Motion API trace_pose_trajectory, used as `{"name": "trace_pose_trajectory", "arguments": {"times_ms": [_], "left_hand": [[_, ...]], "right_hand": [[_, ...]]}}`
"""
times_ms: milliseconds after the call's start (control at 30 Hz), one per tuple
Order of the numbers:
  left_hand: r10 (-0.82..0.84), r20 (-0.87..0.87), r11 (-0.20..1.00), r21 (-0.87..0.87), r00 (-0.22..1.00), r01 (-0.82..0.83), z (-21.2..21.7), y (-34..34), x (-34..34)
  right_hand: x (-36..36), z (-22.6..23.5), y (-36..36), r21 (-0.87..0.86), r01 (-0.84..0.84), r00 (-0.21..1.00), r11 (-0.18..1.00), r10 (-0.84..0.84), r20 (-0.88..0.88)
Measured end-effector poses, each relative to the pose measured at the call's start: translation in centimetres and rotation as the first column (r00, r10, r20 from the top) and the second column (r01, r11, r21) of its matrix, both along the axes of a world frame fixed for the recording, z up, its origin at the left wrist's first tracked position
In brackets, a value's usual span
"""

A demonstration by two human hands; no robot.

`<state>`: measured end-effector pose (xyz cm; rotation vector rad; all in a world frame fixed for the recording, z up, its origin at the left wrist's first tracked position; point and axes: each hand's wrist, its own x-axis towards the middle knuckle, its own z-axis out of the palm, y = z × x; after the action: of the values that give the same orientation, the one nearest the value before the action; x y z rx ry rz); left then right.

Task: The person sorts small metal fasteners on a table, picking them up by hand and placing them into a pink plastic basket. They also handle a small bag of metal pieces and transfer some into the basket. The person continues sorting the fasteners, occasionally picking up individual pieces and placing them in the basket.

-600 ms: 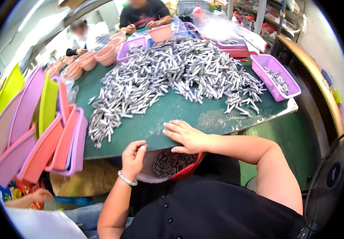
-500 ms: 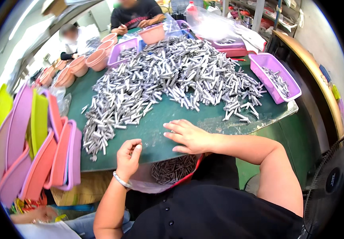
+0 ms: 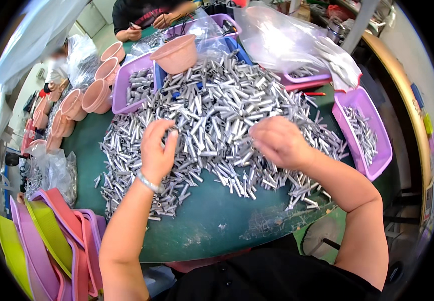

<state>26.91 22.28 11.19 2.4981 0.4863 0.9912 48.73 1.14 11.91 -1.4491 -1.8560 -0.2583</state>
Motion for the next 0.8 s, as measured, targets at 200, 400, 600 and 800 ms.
{"name": "trace_pose_trajectory", "arguments": {"times_ms": [200,400,600,800], "left_hand": [[0.062,-0.055,0.994,0.09,0.997,-0.057,0.2,7.9,7.2],[0.24,-0.339,0.969,0.033,0.91,-0.243,-2.1,10.6,11.8],[0.287,-0.494,0.958,0.139,0.821,-0.251,-2.8,8.6,12.0],[0.274,-0.419,0.96,0.179,0.866,-0.217,-2.6,7.2,10.9]], "right_hand": [[6.5,1.4,10.0,-0.096,0.172,0.984,0.98,-0.174,-0.021],[9.7,-1.3,19.2,-0.477,0.438,0.886,0.762,-0.456,0.085],[9.4,-1.1,17.9,-0.563,0.242,0.963,0.79,-0.267,0.039],[7.0,-0.4,16.2,-0.448,0.268,0.962,0.853,-0.263,0.074]]}}
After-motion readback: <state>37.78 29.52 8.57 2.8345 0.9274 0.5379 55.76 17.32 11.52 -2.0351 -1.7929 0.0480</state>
